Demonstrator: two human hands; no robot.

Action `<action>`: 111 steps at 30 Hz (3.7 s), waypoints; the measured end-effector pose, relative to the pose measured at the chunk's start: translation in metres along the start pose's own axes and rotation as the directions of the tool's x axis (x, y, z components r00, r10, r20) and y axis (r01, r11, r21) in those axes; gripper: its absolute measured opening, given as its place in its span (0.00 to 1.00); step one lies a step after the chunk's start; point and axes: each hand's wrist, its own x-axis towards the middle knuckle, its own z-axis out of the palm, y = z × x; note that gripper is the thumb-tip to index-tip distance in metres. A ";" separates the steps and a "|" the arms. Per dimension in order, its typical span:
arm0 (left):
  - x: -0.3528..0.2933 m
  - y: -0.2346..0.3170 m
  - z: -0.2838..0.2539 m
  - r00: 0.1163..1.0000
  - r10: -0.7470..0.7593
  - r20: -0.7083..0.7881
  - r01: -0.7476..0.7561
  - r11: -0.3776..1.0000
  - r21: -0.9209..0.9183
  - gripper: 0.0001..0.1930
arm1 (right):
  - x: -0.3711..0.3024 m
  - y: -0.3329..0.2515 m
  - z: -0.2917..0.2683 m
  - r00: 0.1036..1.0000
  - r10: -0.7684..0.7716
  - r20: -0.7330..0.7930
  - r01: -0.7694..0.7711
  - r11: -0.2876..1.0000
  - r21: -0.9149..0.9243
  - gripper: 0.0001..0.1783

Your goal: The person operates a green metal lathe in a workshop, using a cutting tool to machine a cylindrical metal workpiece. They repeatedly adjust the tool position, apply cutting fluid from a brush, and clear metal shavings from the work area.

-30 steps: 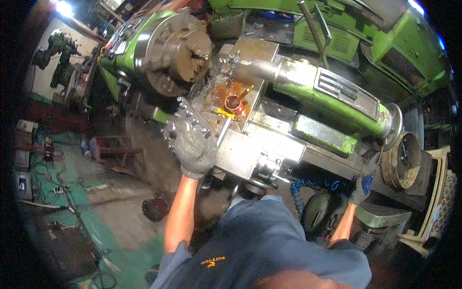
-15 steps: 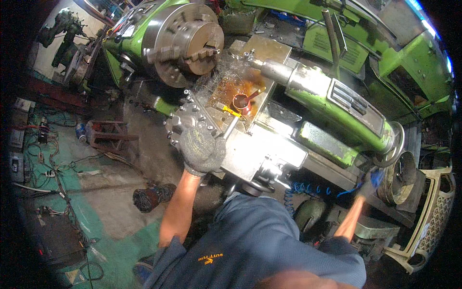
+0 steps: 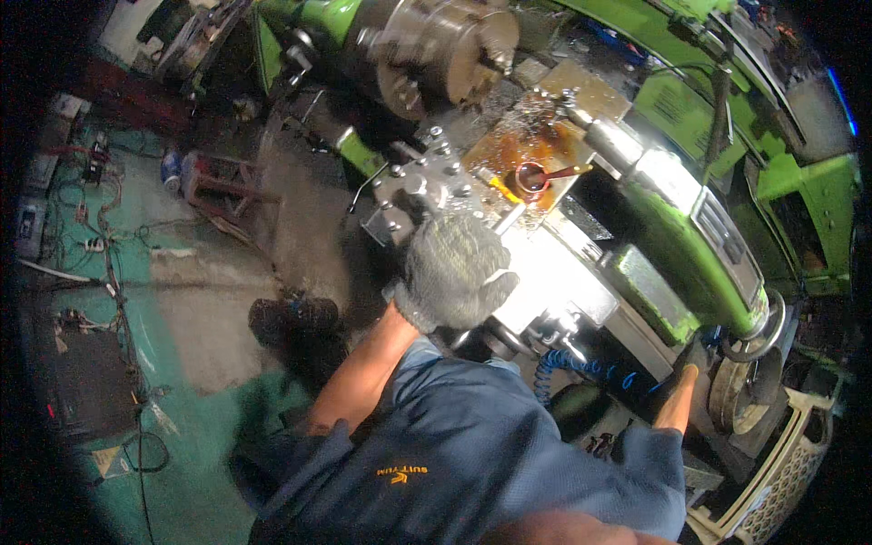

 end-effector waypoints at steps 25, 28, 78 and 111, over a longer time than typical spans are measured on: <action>-0.527 -0.593 0.206 -0.173 -0.702 0.691 0.984 -0.150 0.094 0.13 | -0.633 -0.122 -0.030 0.763 -0.012 0.646 -0.074 0.992 0.106 0.30; -0.497 -0.596 0.217 -0.165 -0.513 0.843 0.914 -0.401 -0.065 0.11 | -0.667 -0.172 -0.024 0.753 0.064 0.655 -0.145 0.987 0.069 0.25; 0.153 -0.630 -0.103 0.971 0.229 -0.071 -0.237 0.866 -0.440 0.16 | -0.594 -0.782 -0.206 0.699 -0.373 -0.610 0.696 0.552 0.460 0.28; -0.125 -0.755 0.013 0.235 -0.505 0.831 0.381 0.834 0.399 0.36 | -0.501 -0.861 -0.203 0.555 -0.249 -0.794 0.702 0.652 0.287 0.33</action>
